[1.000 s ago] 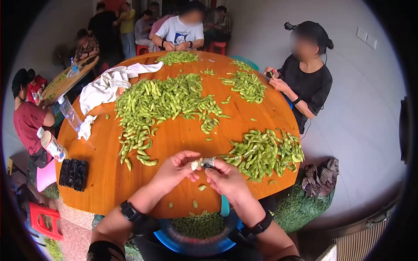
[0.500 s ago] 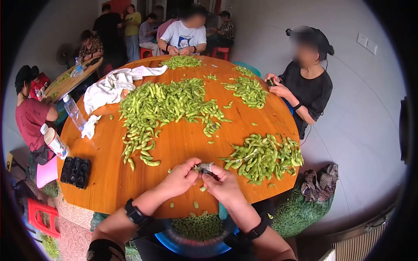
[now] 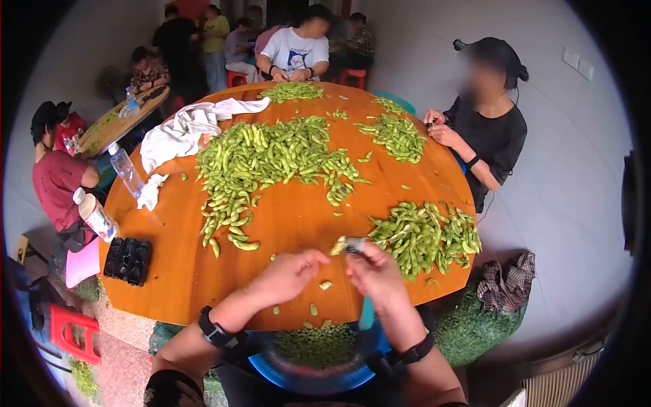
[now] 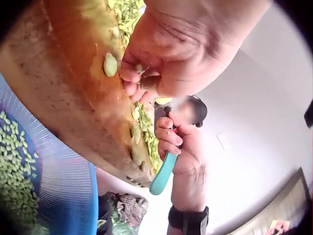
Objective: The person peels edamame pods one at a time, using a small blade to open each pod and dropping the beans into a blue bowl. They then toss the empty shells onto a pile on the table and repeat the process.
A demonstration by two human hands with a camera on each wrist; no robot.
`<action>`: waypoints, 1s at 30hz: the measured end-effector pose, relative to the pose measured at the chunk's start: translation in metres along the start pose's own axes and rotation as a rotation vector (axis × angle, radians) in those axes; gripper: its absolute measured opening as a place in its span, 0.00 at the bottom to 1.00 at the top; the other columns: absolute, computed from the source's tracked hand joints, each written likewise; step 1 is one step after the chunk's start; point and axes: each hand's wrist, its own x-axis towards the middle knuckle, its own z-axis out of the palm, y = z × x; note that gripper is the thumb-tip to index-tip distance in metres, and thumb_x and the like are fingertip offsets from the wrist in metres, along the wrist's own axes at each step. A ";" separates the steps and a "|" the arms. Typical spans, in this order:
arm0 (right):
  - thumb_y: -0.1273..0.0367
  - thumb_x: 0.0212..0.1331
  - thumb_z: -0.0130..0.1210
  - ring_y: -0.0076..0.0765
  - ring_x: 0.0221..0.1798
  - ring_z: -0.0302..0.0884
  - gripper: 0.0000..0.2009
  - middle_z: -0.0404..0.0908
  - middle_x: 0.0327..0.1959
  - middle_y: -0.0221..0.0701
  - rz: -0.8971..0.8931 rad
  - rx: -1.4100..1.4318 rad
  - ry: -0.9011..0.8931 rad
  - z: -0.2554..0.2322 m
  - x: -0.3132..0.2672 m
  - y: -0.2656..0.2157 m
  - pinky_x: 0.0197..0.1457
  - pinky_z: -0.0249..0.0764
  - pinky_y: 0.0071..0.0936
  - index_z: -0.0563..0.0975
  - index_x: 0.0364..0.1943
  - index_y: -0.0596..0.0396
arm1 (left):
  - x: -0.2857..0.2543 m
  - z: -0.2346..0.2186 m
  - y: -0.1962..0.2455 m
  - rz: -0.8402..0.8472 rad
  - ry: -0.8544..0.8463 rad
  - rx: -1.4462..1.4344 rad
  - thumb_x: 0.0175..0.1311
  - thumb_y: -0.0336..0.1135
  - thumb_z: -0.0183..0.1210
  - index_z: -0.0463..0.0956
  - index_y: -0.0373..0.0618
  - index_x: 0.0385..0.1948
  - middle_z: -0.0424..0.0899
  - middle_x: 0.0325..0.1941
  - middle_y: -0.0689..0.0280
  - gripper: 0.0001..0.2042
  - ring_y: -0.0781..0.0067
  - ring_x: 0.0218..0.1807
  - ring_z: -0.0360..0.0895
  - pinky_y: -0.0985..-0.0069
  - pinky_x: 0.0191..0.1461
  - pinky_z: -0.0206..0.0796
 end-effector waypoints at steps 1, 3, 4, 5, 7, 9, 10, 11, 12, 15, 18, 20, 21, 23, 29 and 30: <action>0.73 0.61 0.52 0.12 0.14 0.58 0.06 0.71 0.20 0.20 -0.008 -0.017 0.012 -0.011 0.002 -0.002 0.14 0.51 0.12 0.78 0.40 0.50 | -0.005 0.002 0.001 -0.006 0.008 0.004 0.62 0.25 0.46 0.73 0.44 0.44 0.77 0.33 0.67 0.11 0.75 0.31 0.73 0.78 0.35 0.66; 0.72 0.61 0.50 0.13 0.13 0.58 0.04 0.71 0.20 0.21 -0.019 -0.084 0.033 -0.031 0.005 -0.006 0.13 0.51 0.14 0.76 0.37 0.52 | -0.014 0.005 0.004 0.323 0.057 0.468 0.59 0.27 0.49 0.74 0.45 0.44 0.78 0.39 0.62 0.12 0.63 0.41 0.77 0.70 0.45 0.69; 0.71 0.62 0.50 0.13 0.16 0.60 0.04 0.70 0.20 0.21 0.015 -0.106 0.034 -0.041 0.005 -0.009 0.17 0.55 0.13 0.76 0.36 0.53 | -0.019 0.003 0.009 0.366 0.053 0.513 0.56 0.27 0.51 0.75 0.45 0.42 0.77 0.45 0.60 0.12 0.55 0.49 0.74 0.65 0.51 0.68; 0.71 0.62 0.50 0.14 0.19 0.62 0.05 0.70 0.20 0.21 0.050 -0.126 0.038 -0.047 0.004 -0.012 0.21 0.58 0.13 0.77 0.36 0.54 | -0.024 -0.002 0.012 0.361 0.058 0.518 0.56 0.27 0.51 0.75 0.45 0.42 0.77 0.45 0.60 0.12 0.55 0.49 0.74 0.65 0.51 0.68; 0.71 0.63 0.49 0.13 0.19 0.62 0.05 0.69 0.20 0.21 0.072 -0.126 0.069 -0.048 0.001 -0.014 0.21 0.58 0.13 0.75 0.33 0.55 | -0.037 -0.015 0.012 0.408 0.255 0.813 0.52 0.28 0.56 0.77 0.45 0.42 0.76 0.47 0.61 0.13 0.56 0.50 0.73 0.65 0.55 0.67; 0.70 0.63 0.49 0.14 0.20 0.63 0.05 0.70 0.21 0.21 0.026 -0.165 0.037 -0.051 -0.002 -0.009 0.22 0.59 0.14 0.75 0.34 0.55 | -0.043 -0.031 -0.007 0.233 0.344 0.945 0.50 0.26 0.57 0.76 0.42 0.39 0.75 0.43 0.58 0.12 0.55 0.48 0.73 0.64 0.51 0.69; 0.70 0.63 0.49 0.14 0.20 0.63 0.05 0.70 0.21 0.21 0.027 -0.159 0.038 -0.051 -0.004 -0.006 0.22 0.59 0.14 0.75 0.34 0.55 | -0.043 -0.038 -0.016 0.169 0.425 0.953 0.50 0.26 0.57 0.76 0.41 0.38 0.75 0.41 0.57 0.11 0.54 0.46 0.74 0.64 0.48 0.70; 0.70 0.63 0.49 0.15 0.21 0.64 0.05 0.71 0.21 0.22 -0.004 -0.209 0.024 -0.049 -0.005 -0.004 0.23 0.61 0.15 0.75 0.34 0.56 | -0.043 -0.044 -0.023 0.104 0.506 0.958 0.51 0.26 0.56 0.76 0.41 0.36 0.75 0.40 0.57 0.10 0.53 0.43 0.75 0.63 0.46 0.71; 0.71 0.63 0.49 0.16 0.22 0.65 0.05 0.71 0.21 0.23 -0.036 -0.260 0.008 -0.046 -0.006 -0.001 0.24 0.63 0.17 0.75 0.35 0.57 | -0.041 -0.049 -0.033 0.103 0.503 0.959 0.51 0.26 0.56 0.76 0.41 0.36 0.75 0.40 0.57 0.10 0.53 0.43 0.75 0.63 0.46 0.71; 0.72 0.61 0.49 0.19 0.24 0.66 0.05 0.72 0.22 0.25 -0.181 -0.416 -0.085 -0.038 -0.005 0.008 0.28 0.66 0.20 0.75 0.37 0.58 | -0.039 -0.056 -0.045 -0.056 0.479 0.930 0.54 0.27 0.54 0.72 0.41 0.31 0.74 0.39 0.54 0.05 0.53 0.40 0.77 0.64 0.37 0.73; 0.73 0.60 0.50 0.20 0.26 0.67 0.06 0.72 0.22 0.26 -0.200 -0.386 -0.149 -0.019 -0.013 0.000 0.30 0.66 0.22 0.75 0.38 0.59 | -0.037 -0.049 -0.028 0.036 0.462 0.948 0.55 0.27 0.54 0.70 0.40 0.30 0.76 0.36 0.52 0.04 0.51 0.36 0.78 0.62 0.33 0.73; 0.72 0.60 0.50 0.20 0.27 0.68 0.07 0.74 0.24 0.27 -0.113 -0.321 -0.239 -0.010 -0.016 -0.002 0.31 0.67 0.22 0.74 0.40 0.59 | -0.034 -0.038 -0.006 -0.140 0.373 0.723 0.57 0.27 0.54 0.73 0.40 0.36 0.78 0.34 0.52 0.06 0.47 0.34 0.77 0.60 0.36 0.71; 0.72 0.60 0.50 0.20 0.27 0.68 0.07 0.74 0.24 0.27 -0.111 -0.321 -0.227 -0.006 -0.016 -0.001 0.31 0.67 0.22 0.74 0.40 0.59 | -0.029 -0.033 -0.005 -0.131 0.366 0.721 0.57 0.27 0.54 0.73 0.40 0.36 0.78 0.34 0.52 0.06 0.47 0.34 0.77 0.60 0.36 0.71; 0.72 0.60 0.50 0.20 0.27 0.69 0.07 0.73 0.23 0.26 -0.074 -0.367 -0.294 0.000 -0.014 0.003 0.31 0.67 0.22 0.73 0.41 0.59 | -0.019 -0.025 -0.011 0.080 0.495 0.567 0.59 0.25 0.53 0.74 0.39 0.37 0.78 0.34 0.49 0.06 0.45 0.33 0.76 0.61 0.37 0.71; 0.69 0.64 0.48 0.13 0.17 0.61 0.07 0.70 0.21 0.23 0.093 -0.048 -0.294 0.004 -0.009 0.002 0.17 0.56 0.15 0.73 0.40 0.59 | -0.001 -0.009 -0.006 0.105 0.208 0.047 0.58 0.17 0.48 0.74 0.37 0.49 0.76 0.35 0.63 0.16 0.76 0.29 0.77 0.80 0.33 0.71; 0.70 0.64 0.49 0.13 0.17 0.61 0.05 0.70 0.22 0.23 0.104 -0.032 -0.265 0.004 -0.009 0.000 0.16 0.54 0.15 0.72 0.35 0.58 | 0.001 -0.005 -0.006 0.115 0.154 0.045 0.58 0.17 0.47 0.74 0.38 0.51 0.74 0.35 0.66 0.18 0.81 0.29 0.76 0.83 0.33 0.70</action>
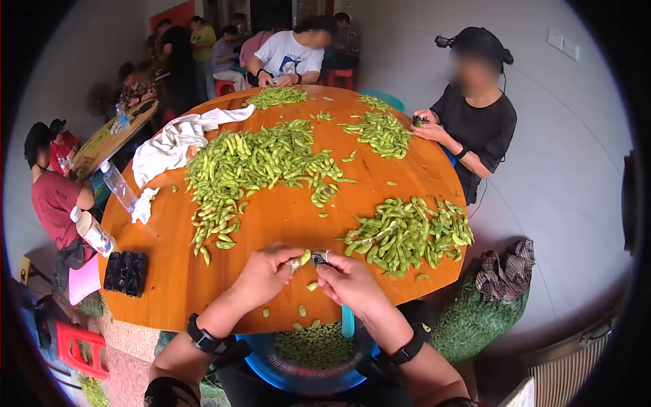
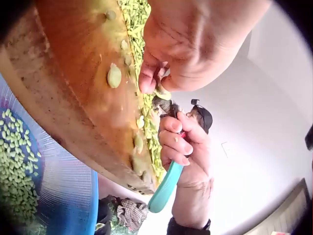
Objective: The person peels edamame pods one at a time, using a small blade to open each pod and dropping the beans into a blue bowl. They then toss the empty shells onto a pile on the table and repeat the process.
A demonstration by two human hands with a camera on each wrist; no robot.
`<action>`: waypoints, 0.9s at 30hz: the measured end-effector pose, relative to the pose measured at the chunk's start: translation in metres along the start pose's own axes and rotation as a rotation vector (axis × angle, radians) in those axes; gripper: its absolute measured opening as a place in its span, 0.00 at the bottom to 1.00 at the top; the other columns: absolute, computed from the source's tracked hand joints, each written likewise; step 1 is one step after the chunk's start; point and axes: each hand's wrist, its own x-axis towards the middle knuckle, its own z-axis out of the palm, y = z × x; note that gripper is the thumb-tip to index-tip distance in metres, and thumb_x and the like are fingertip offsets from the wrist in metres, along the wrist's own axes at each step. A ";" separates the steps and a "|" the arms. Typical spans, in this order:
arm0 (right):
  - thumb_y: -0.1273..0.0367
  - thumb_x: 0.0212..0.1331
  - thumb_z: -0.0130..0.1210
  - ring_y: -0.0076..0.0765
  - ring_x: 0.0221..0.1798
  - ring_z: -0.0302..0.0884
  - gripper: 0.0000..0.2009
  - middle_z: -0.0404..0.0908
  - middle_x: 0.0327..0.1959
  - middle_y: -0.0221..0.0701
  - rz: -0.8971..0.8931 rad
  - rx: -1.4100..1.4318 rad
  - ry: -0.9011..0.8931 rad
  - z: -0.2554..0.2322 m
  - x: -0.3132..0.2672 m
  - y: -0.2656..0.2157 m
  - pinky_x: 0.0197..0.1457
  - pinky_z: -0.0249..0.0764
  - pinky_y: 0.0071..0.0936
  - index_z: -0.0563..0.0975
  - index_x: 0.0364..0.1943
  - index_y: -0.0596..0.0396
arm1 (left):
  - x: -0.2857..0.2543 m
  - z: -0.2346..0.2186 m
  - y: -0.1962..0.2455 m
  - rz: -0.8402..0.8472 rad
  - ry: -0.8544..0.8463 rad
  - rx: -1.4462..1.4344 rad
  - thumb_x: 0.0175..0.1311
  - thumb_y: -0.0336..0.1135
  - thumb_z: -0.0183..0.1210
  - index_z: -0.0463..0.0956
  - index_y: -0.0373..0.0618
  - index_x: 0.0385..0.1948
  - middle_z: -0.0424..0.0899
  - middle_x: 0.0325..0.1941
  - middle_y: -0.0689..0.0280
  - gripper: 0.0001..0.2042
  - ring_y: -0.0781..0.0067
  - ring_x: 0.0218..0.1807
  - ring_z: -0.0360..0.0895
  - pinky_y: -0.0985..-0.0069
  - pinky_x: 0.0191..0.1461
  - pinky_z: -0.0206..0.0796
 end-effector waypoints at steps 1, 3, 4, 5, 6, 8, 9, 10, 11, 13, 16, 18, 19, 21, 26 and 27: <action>0.71 0.65 0.49 0.13 0.16 0.60 0.06 0.71 0.23 0.24 0.009 0.018 0.027 0.000 0.000 -0.001 0.15 0.52 0.14 0.72 0.31 0.57 | 0.002 0.004 0.003 0.003 -0.003 -0.001 0.58 0.17 0.47 0.74 0.38 0.51 0.74 0.35 0.66 0.18 0.81 0.29 0.76 0.83 0.33 0.70; 0.71 0.65 0.49 0.13 0.16 0.60 0.06 0.71 0.23 0.24 0.012 0.038 0.021 -0.003 -0.001 -0.002 0.15 0.52 0.14 0.72 0.31 0.57 | 0.004 0.012 0.008 -0.022 0.027 -0.179 0.58 0.19 0.49 0.74 0.40 0.51 0.74 0.30 0.62 0.18 0.75 0.25 0.75 0.80 0.32 0.68; 0.71 0.64 0.49 0.13 0.16 0.60 0.06 0.70 0.22 0.24 0.019 0.057 0.012 -0.005 -0.002 -0.002 0.15 0.52 0.15 0.72 0.31 0.56 | 0.004 0.012 0.008 -0.024 0.026 -0.183 0.58 0.19 0.49 0.74 0.40 0.51 0.74 0.30 0.62 0.18 0.75 0.25 0.75 0.80 0.32 0.68; 0.71 0.64 0.49 0.13 0.16 0.60 0.06 0.70 0.22 0.24 0.024 0.055 0.013 -0.007 -0.003 -0.002 0.15 0.52 0.15 0.72 0.31 0.56 | 0.005 0.013 0.008 0.004 0.012 -0.145 0.59 0.18 0.48 0.73 0.42 0.53 0.73 0.32 0.64 0.19 0.78 0.26 0.74 0.81 0.33 0.69; 0.71 0.64 0.50 0.13 0.17 0.60 0.06 0.70 0.22 0.24 0.013 0.065 0.004 -0.008 -0.003 -0.003 0.15 0.52 0.14 0.72 0.30 0.56 | 0.006 0.013 0.009 0.035 -0.003 -0.106 0.59 0.18 0.47 0.72 0.43 0.54 0.73 0.33 0.66 0.20 0.80 0.28 0.74 0.83 0.33 0.70; 0.71 0.64 0.50 0.13 0.17 0.61 0.06 0.70 0.22 0.24 0.001 0.075 -0.001 -0.011 -0.002 -0.004 0.15 0.52 0.14 0.72 0.30 0.56 | 0.007 0.014 0.009 0.055 -0.003 -0.110 0.59 0.18 0.48 0.72 0.43 0.55 0.73 0.33 0.66 0.21 0.79 0.28 0.74 0.82 0.33 0.70; 0.71 0.64 0.50 0.13 0.17 0.61 0.05 0.70 0.22 0.23 0.009 0.080 -0.002 -0.013 -0.002 -0.004 0.15 0.52 0.14 0.72 0.31 0.56 | 0.008 0.014 0.010 0.075 -0.001 -0.112 0.58 0.18 0.50 0.72 0.43 0.55 0.73 0.33 0.65 0.21 0.78 0.28 0.74 0.82 0.33 0.69; 0.71 0.64 0.51 0.13 0.17 0.61 0.05 0.70 0.22 0.22 0.017 0.085 -0.005 -0.014 -0.002 -0.004 0.15 0.52 0.14 0.73 0.32 0.55 | 0.009 0.014 0.010 0.074 -0.003 -0.114 0.58 0.18 0.50 0.72 0.43 0.55 0.73 0.33 0.65 0.21 0.78 0.28 0.74 0.82 0.33 0.69; 0.71 0.64 0.51 0.13 0.17 0.61 0.05 0.70 0.22 0.22 0.019 0.086 -0.003 -0.013 -0.002 -0.005 0.15 0.52 0.14 0.73 0.32 0.55 | 0.010 0.014 0.010 0.168 0.025 -0.032 0.56 0.20 0.52 0.71 0.44 0.55 0.73 0.32 0.63 0.22 0.74 0.29 0.75 0.79 0.33 0.70; 0.71 0.63 0.51 0.12 0.17 0.61 0.03 0.70 0.22 0.21 -0.052 0.062 0.066 -0.009 -0.002 -0.005 0.16 0.52 0.14 0.75 0.34 0.54 | 0.010 0.015 0.011 0.260 0.050 0.050 0.55 0.21 0.55 0.71 0.44 0.56 0.74 0.31 0.61 0.23 0.69 0.29 0.76 0.76 0.34 0.70; 0.71 0.63 0.52 0.12 0.17 0.59 0.03 0.70 0.22 0.20 -0.185 -0.010 0.091 -0.007 0.010 0.015 0.16 0.52 0.15 0.75 0.37 0.51 | 0.009 0.019 0.009 0.206 0.095 0.074 0.54 0.21 0.56 0.71 0.43 0.54 0.74 0.32 0.59 0.22 0.63 0.32 0.77 0.74 0.35 0.70; 0.70 0.63 0.51 0.12 0.17 0.59 0.03 0.70 0.22 0.20 -0.047 0.068 0.069 -0.007 0.007 0.008 0.16 0.52 0.15 0.75 0.38 0.51 | 0.009 0.021 0.003 0.240 0.125 0.126 0.54 0.21 0.56 0.72 0.42 0.53 0.74 0.33 0.58 0.21 0.61 0.33 0.77 0.73 0.35 0.70; 0.70 0.62 0.51 0.12 0.17 0.58 0.04 0.70 0.22 0.21 0.088 0.144 0.045 -0.008 0.006 0.005 0.16 0.51 0.15 0.75 0.39 0.50 | 0.009 0.022 -0.001 0.236 0.122 0.124 0.54 0.21 0.56 0.72 0.42 0.53 0.74 0.33 0.58 0.21 0.61 0.33 0.77 0.73 0.35 0.70; 0.70 0.62 0.51 0.12 0.16 0.57 0.04 0.70 0.22 0.20 0.148 0.229 0.004 -0.013 0.009 0.006 0.16 0.50 0.15 0.75 0.39 0.49 | 0.008 0.022 -0.008 0.218 0.086 0.048 0.56 0.20 0.54 0.72 0.41 0.53 0.75 0.34 0.60 0.20 0.67 0.31 0.77 0.76 0.35 0.71; 0.69 0.61 0.53 0.13 0.15 0.57 0.05 0.70 0.22 0.20 0.254 0.430 -0.102 -0.021 0.015 0.003 0.15 0.49 0.14 0.74 0.39 0.48 | 0.010 0.021 -0.008 0.053 -0.017 -0.436 0.63 0.20 0.47 0.70 0.40 0.55 0.77 0.36 0.65 0.18 0.79 0.30 0.76 0.82 0.35 0.72; 0.69 0.61 0.53 0.13 0.15 0.57 0.05 0.70 0.22 0.20 0.256 0.431 -0.102 -0.022 0.016 0.003 0.15 0.49 0.14 0.74 0.39 0.48 | 0.011 0.020 -0.008 -0.014 -0.045 -0.543 0.65 0.20 0.45 0.69 0.40 0.56 0.77 0.38 0.67 0.18 0.83 0.30 0.76 0.83 0.35 0.72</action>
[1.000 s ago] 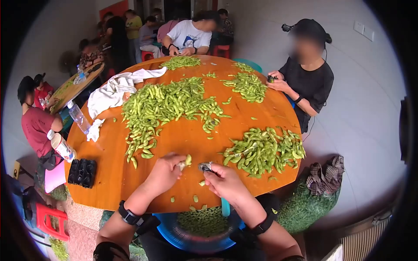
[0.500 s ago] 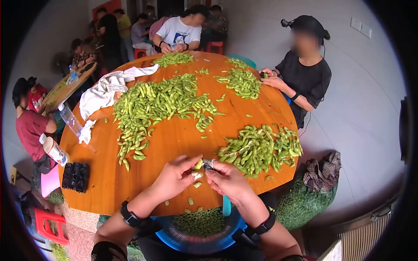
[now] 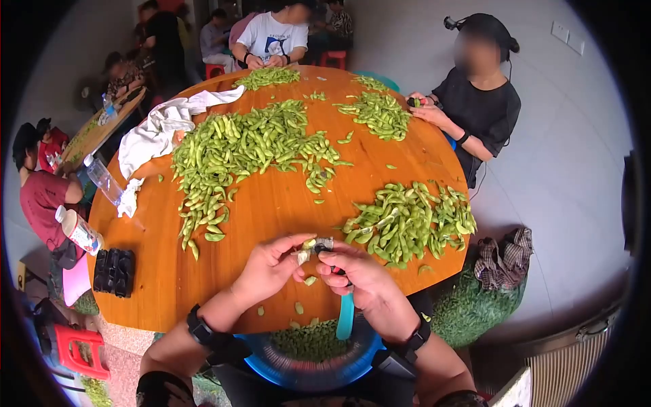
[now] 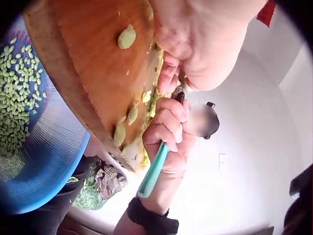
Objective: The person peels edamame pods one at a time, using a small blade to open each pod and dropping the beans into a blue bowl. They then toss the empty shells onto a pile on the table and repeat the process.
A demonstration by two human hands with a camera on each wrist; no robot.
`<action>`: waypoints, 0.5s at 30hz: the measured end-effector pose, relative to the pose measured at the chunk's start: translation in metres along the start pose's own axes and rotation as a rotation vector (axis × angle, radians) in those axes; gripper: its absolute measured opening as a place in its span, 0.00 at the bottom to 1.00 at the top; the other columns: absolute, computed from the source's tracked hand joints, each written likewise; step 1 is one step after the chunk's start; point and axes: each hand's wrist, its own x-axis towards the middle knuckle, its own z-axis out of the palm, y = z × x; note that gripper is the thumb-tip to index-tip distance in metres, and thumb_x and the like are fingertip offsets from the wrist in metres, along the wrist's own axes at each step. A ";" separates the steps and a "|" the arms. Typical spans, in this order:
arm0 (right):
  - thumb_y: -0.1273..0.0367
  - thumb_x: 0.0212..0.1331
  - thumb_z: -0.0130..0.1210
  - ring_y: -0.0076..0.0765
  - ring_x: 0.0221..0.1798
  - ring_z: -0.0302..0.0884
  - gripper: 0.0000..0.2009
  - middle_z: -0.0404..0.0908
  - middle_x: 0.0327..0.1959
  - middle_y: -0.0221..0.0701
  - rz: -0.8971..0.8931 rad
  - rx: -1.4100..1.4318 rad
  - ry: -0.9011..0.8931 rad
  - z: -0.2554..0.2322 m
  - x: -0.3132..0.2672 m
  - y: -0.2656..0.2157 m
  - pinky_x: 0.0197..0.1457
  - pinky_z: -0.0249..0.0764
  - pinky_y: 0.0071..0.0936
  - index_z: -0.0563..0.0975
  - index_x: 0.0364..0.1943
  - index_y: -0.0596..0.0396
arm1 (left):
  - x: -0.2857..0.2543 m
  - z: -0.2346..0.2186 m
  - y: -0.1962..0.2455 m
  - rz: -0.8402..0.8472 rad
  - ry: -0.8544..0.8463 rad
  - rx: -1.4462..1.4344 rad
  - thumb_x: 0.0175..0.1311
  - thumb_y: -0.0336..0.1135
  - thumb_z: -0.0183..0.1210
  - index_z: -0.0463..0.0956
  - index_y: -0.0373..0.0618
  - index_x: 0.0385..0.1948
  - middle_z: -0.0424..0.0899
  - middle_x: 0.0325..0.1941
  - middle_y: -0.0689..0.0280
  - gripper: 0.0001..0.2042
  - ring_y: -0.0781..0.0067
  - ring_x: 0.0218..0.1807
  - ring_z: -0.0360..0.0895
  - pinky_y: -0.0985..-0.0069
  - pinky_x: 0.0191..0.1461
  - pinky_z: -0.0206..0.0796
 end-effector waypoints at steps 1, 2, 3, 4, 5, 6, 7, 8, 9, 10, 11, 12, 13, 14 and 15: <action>0.69 0.61 0.52 0.13 0.15 0.57 0.05 0.70 0.22 0.20 -0.002 0.018 -0.025 -0.001 0.001 0.000 0.15 0.49 0.15 0.73 0.40 0.48 | 0.000 -0.002 -0.001 -0.026 -0.014 -0.035 0.67 0.21 0.43 0.68 0.39 0.57 0.78 0.40 0.68 0.17 0.84 0.30 0.75 0.83 0.34 0.72; 0.69 0.62 0.52 0.13 0.15 0.57 0.06 0.71 0.22 0.21 -0.004 0.035 -0.049 -0.002 0.001 0.000 0.15 0.49 0.15 0.73 0.41 0.48 | 0.000 -0.003 0.000 -0.030 -0.014 -0.035 0.67 0.21 0.43 0.68 0.39 0.57 0.78 0.40 0.68 0.17 0.84 0.30 0.75 0.83 0.34 0.72; 0.70 0.62 0.51 0.13 0.15 0.58 0.07 0.71 0.23 0.22 0.000 0.039 -0.057 -0.002 0.001 -0.001 0.15 0.50 0.15 0.72 0.43 0.49 | 0.002 -0.005 0.002 -0.045 -0.026 -0.059 0.67 0.21 0.43 0.69 0.39 0.57 0.79 0.41 0.67 0.17 0.83 0.29 0.76 0.83 0.35 0.73; 0.70 0.62 0.51 0.13 0.15 0.58 0.07 0.71 0.23 0.22 0.004 0.040 -0.057 -0.003 0.001 -0.002 0.15 0.50 0.15 0.72 0.43 0.49 | 0.002 -0.006 0.003 -0.061 -0.037 -0.083 0.66 0.21 0.42 0.70 0.39 0.56 0.79 0.41 0.67 0.17 0.82 0.29 0.76 0.82 0.35 0.74; 0.70 0.62 0.52 0.13 0.15 0.58 0.07 0.71 0.23 0.22 0.013 0.044 -0.067 -0.004 0.002 -0.003 0.15 0.50 0.14 0.72 0.43 0.50 | 0.002 -0.005 0.007 -0.068 -0.017 -0.108 0.67 0.23 0.42 0.71 0.39 0.55 0.80 0.37 0.68 0.16 0.83 0.28 0.75 0.84 0.32 0.71; 0.70 0.61 0.52 0.13 0.16 0.58 0.08 0.71 0.24 0.23 0.022 0.051 -0.076 -0.006 0.003 -0.003 0.15 0.50 0.14 0.72 0.43 0.50 | 0.003 -0.007 0.007 -0.069 -0.016 -0.108 0.67 0.23 0.42 0.71 0.39 0.55 0.80 0.37 0.68 0.16 0.83 0.28 0.75 0.84 0.32 0.71; 0.70 0.61 0.52 0.13 0.15 0.58 0.08 0.71 0.24 0.23 0.030 0.065 -0.107 -0.009 0.006 -0.003 0.15 0.51 0.14 0.72 0.43 0.51 | 0.005 -0.011 0.005 -0.114 -0.003 -0.167 0.67 0.24 0.42 0.71 0.39 0.54 0.79 0.36 0.69 0.16 0.84 0.27 0.73 0.84 0.30 0.70; 0.70 0.61 0.52 0.13 0.15 0.58 0.08 0.71 0.24 0.23 0.030 0.066 -0.106 -0.006 0.005 -0.005 0.15 0.51 0.14 0.72 0.43 0.51 | 0.007 -0.013 0.004 -0.158 0.010 -0.227 0.68 0.26 0.42 0.72 0.40 0.54 0.79 0.35 0.69 0.16 0.84 0.26 0.72 0.85 0.29 0.68; 0.70 0.61 0.52 0.13 0.15 0.58 0.08 0.70 0.23 0.22 0.036 0.045 -0.106 -0.002 0.002 -0.008 0.14 0.50 0.14 0.73 0.43 0.52 | 0.007 -0.012 0.003 -0.153 0.023 -0.236 0.68 0.28 0.43 0.73 0.40 0.52 0.78 0.34 0.69 0.15 0.85 0.25 0.70 0.86 0.27 0.66; 0.70 0.61 0.51 0.13 0.15 0.57 0.08 0.70 0.23 0.22 0.042 0.024 -0.107 0.001 0.001 -0.009 0.14 0.50 0.14 0.74 0.43 0.52 | 0.007 -0.012 0.003 -0.152 0.024 -0.237 0.68 0.28 0.43 0.73 0.40 0.52 0.78 0.34 0.69 0.15 0.85 0.25 0.70 0.86 0.27 0.66; 0.70 0.61 0.51 0.13 0.15 0.57 0.08 0.70 0.23 0.22 0.041 0.023 -0.109 0.002 0.001 -0.009 0.14 0.50 0.14 0.74 0.43 0.52 | 0.008 -0.013 0.003 -0.166 0.015 -0.217 0.69 0.29 0.43 0.71 0.40 0.53 0.78 0.35 0.69 0.15 0.84 0.26 0.71 0.86 0.28 0.66; 0.71 0.61 0.51 0.13 0.16 0.59 0.07 0.71 0.23 0.22 -0.034 -0.072 -0.041 0.003 0.002 -0.007 0.16 0.53 0.14 0.75 0.42 0.53 | 0.008 -0.013 0.003 -0.181 0.006 -0.196 0.70 0.30 0.42 0.70 0.40 0.55 0.77 0.36 0.69 0.15 0.83 0.27 0.72 0.85 0.29 0.67; 0.72 0.61 0.51 0.14 0.17 0.60 0.07 0.72 0.23 0.22 -0.109 -0.167 0.028 0.004 0.003 -0.006 0.17 0.55 0.15 0.77 0.41 0.55 | 0.008 -0.012 0.003 -0.180 0.007 -0.196 0.70 0.30 0.42 0.70 0.40 0.55 0.77 0.36 0.69 0.15 0.83 0.27 0.72 0.85 0.29 0.67; 0.72 0.61 0.51 0.14 0.17 0.60 0.07 0.72 0.23 0.22 -0.111 -0.171 0.026 0.008 0.005 -0.002 0.17 0.55 0.15 0.77 0.41 0.55 | 0.007 -0.010 0.002 -0.218 -0.003 -0.186 0.70 0.32 0.43 0.68 0.40 0.55 0.77 0.37 0.69 0.15 0.83 0.28 0.73 0.85 0.29 0.67; 0.73 0.60 0.51 0.15 0.19 0.62 0.07 0.73 0.24 0.23 -0.309 -0.415 0.110 0.014 0.007 0.004 0.20 0.59 0.16 0.77 0.40 0.56 | 0.007 -0.010 0.001 -0.255 -0.011 -0.178 0.71 0.34 0.44 0.66 0.40 0.56 0.77 0.38 0.69 0.15 0.82 0.29 0.74 0.85 0.29 0.68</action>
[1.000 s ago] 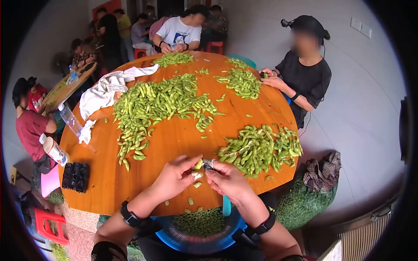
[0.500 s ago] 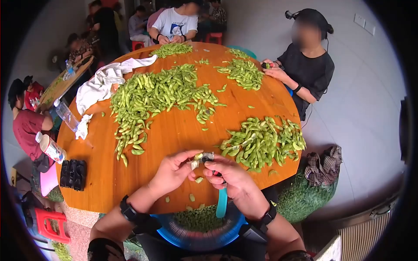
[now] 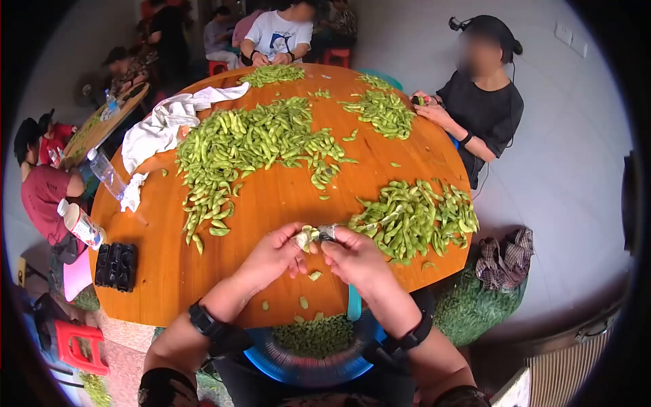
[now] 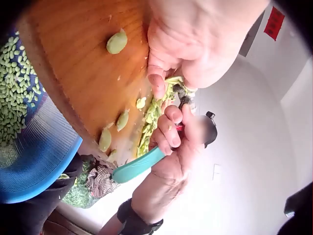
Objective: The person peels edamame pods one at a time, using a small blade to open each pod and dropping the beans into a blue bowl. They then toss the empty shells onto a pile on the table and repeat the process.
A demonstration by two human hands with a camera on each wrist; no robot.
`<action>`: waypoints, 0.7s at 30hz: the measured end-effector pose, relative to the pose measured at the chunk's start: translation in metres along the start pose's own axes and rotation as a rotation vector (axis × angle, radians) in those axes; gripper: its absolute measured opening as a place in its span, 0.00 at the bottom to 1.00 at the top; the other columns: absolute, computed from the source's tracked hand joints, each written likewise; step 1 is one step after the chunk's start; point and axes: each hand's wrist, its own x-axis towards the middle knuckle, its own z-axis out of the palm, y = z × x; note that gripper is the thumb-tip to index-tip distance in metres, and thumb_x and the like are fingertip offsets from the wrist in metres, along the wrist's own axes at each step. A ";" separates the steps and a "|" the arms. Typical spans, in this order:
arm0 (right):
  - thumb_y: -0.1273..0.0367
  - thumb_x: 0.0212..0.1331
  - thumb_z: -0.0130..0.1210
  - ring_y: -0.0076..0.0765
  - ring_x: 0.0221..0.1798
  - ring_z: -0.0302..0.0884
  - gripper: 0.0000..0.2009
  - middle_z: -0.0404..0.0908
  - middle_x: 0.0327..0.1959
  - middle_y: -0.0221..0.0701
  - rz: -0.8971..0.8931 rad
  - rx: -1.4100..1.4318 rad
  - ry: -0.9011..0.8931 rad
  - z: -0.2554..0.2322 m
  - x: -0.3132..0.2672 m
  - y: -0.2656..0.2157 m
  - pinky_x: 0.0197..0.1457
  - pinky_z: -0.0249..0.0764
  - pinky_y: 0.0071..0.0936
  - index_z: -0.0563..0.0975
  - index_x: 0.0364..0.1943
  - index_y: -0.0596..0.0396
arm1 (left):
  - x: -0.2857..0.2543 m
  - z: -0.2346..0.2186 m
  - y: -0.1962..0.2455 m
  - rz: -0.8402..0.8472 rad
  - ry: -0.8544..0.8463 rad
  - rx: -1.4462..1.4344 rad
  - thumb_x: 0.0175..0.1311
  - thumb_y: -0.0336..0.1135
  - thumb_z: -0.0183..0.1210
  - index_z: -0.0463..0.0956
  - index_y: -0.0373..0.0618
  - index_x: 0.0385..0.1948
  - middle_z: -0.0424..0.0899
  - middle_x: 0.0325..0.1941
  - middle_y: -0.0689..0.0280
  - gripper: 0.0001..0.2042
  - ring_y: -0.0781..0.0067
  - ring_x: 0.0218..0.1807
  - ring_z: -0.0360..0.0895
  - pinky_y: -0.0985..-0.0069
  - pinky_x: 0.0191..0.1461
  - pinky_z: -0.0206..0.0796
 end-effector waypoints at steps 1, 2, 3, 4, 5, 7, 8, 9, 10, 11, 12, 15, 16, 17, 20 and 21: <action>0.74 0.60 0.51 0.15 0.21 0.64 0.06 0.75 0.25 0.25 -0.194 -0.245 0.084 0.005 0.000 0.003 0.23 0.62 0.17 0.77 0.39 0.57 | 0.001 -0.001 -0.001 0.005 0.005 -0.003 0.71 0.34 0.44 0.66 0.40 0.56 0.77 0.38 0.69 0.15 0.82 0.29 0.74 0.85 0.29 0.68; 0.74 0.60 0.51 0.15 0.21 0.64 0.06 0.75 0.25 0.25 -0.194 -0.249 0.080 0.008 -0.001 0.004 0.23 0.62 0.17 0.77 0.39 0.57 | 0.002 -0.003 -0.003 0.029 -0.009 -0.017 0.71 0.35 0.45 0.65 0.41 0.57 0.77 0.38 0.69 0.16 0.82 0.30 0.75 0.85 0.30 0.68; 0.74 0.59 0.51 0.16 0.22 0.65 0.07 0.75 0.25 0.25 -0.225 -0.289 0.085 0.011 -0.002 0.004 0.25 0.64 0.18 0.77 0.40 0.57 | 0.003 -0.005 -0.004 0.056 -0.023 -0.029 0.72 0.37 0.45 0.64 0.41 0.58 0.77 0.37 0.69 0.17 0.81 0.31 0.75 0.85 0.30 0.69; 0.75 0.59 0.51 0.16 0.23 0.66 0.08 0.76 0.24 0.25 -0.259 -0.330 0.091 0.013 -0.003 0.003 0.26 0.65 0.19 0.77 0.41 0.56 | 0.004 -0.007 -0.007 0.063 -0.021 -0.029 0.72 0.37 0.45 0.64 0.41 0.58 0.77 0.37 0.69 0.17 0.81 0.31 0.75 0.85 0.30 0.69; 0.75 0.58 0.51 0.16 0.24 0.66 0.09 0.76 0.23 0.26 -0.291 -0.371 0.097 0.015 -0.003 0.002 0.28 0.67 0.20 0.77 0.41 0.56 | 0.003 -0.008 -0.012 0.125 -0.040 -0.053 0.72 0.37 0.45 0.64 0.40 0.57 0.77 0.38 0.68 0.17 0.81 0.30 0.75 0.85 0.30 0.69; 0.76 0.58 0.51 0.16 0.23 0.66 0.09 0.74 0.21 0.25 -0.287 -0.372 0.100 0.015 0.001 0.007 0.28 0.66 0.19 0.77 0.42 0.56 | 0.002 -0.007 -0.013 0.190 -0.060 -0.080 0.72 0.37 0.44 0.65 0.40 0.57 0.77 0.39 0.68 0.16 0.80 0.30 0.75 0.84 0.31 0.70; 0.76 0.58 0.50 0.15 0.23 0.65 0.09 0.75 0.21 0.24 -0.304 -0.402 0.112 0.016 0.002 0.009 0.27 0.65 0.19 0.77 0.42 0.56 | 0.002 -0.006 -0.010 0.172 -0.027 0.058 0.72 0.37 0.44 0.65 0.39 0.56 0.77 0.40 0.67 0.16 0.80 0.31 0.76 0.84 0.32 0.70; 0.76 0.59 0.50 0.15 0.23 0.65 0.09 0.75 0.22 0.23 -0.322 -0.432 0.125 0.017 0.002 0.010 0.27 0.65 0.18 0.77 0.41 0.56 | 0.001 -0.005 -0.007 0.153 0.007 0.196 0.72 0.37 0.44 0.66 0.38 0.56 0.77 0.41 0.66 0.16 0.80 0.31 0.76 0.83 0.32 0.70; 0.76 0.59 0.50 0.15 0.23 0.65 0.09 0.75 0.22 0.23 -0.325 -0.436 0.122 0.018 0.001 0.008 0.27 0.65 0.18 0.77 0.41 0.56 | -0.001 -0.005 -0.005 0.157 0.010 0.195 0.72 0.37 0.44 0.66 0.38 0.56 0.77 0.41 0.66 0.16 0.80 0.31 0.76 0.83 0.32 0.70; 0.76 0.59 0.50 0.15 0.24 0.65 0.08 0.75 0.23 0.23 -0.305 -0.385 0.109 0.019 0.000 0.005 0.27 0.64 0.18 0.77 0.41 0.57 | -0.003 -0.005 -0.003 0.172 -0.023 0.155 0.72 0.36 0.43 0.66 0.37 0.55 0.77 0.41 0.66 0.16 0.80 0.31 0.75 0.83 0.32 0.70; 0.76 0.60 0.50 0.15 0.24 0.65 0.08 0.76 0.25 0.22 -0.285 -0.334 0.095 0.020 -0.002 0.002 0.26 0.64 0.18 0.77 0.41 0.57 | -0.004 -0.005 -0.002 0.187 -0.054 0.115 0.72 0.35 0.42 0.67 0.37 0.54 0.78 0.41 0.66 0.15 0.80 0.31 0.75 0.83 0.32 0.70; 0.75 0.60 0.51 0.14 0.26 0.66 0.07 0.77 0.28 0.21 -0.149 -0.154 0.099 0.016 -0.003 -0.008 0.26 0.64 0.16 0.78 0.41 0.57 | -0.003 -0.007 0.000 0.189 -0.063 0.114 0.71 0.32 0.40 0.68 0.37 0.52 0.78 0.39 0.66 0.14 0.80 0.31 0.75 0.82 0.31 0.70; 0.75 0.60 0.51 0.14 0.27 0.67 0.07 0.77 0.29 0.21 -0.107 -0.077 0.124 0.017 -0.003 -0.008 0.26 0.64 0.15 0.79 0.40 0.57 | -0.002 -0.007 0.000 0.195 -0.062 0.113 0.71 0.32 0.40 0.68 0.37 0.52 0.78 0.39 0.66 0.14 0.80 0.31 0.75 0.82 0.31 0.70; 0.75 0.60 0.51 0.14 0.27 0.67 0.07 0.77 0.29 0.21 -0.112 -0.081 0.122 0.017 -0.004 -0.010 0.26 0.64 0.15 0.79 0.40 0.57 | -0.002 -0.007 -0.001 0.194 -0.045 0.101 0.71 0.31 0.40 0.69 0.37 0.50 0.79 0.37 0.66 0.13 0.80 0.30 0.75 0.82 0.31 0.70; 0.74 0.61 0.51 0.13 0.27 0.68 0.07 0.78 0.29 0.21 -0.092 -0.082 0.103 0.019 -0.009 -0.012 0.26 0.66 0.14 0.79 0.40 0.56 | -0.001 -0.006 -0.002 0.174 0.004 0.096 0.68 0.30 0.39 0.71 0.37 0.44 0.79 0.35 0.66 0.12 0.80 0.29 0.75 0.82 0.30 0.69; 0.74 0.61 0.51 0.13 0.26 0.68 0.07 0.78 0.29 0.21 -0.074 -0.093 0.095 0.020 -0.010 -0.010 0.26 0.67 0.14 0.79 0.40 0.56 | -0.001 -0.006 -0.002 0.154 0.036 0.103 0.67 0.29 0.39 0.72 0.38 0.40 0.78 0.34 0.67 0.11 0.80 0.28 0.75 0.82 0.29 0.69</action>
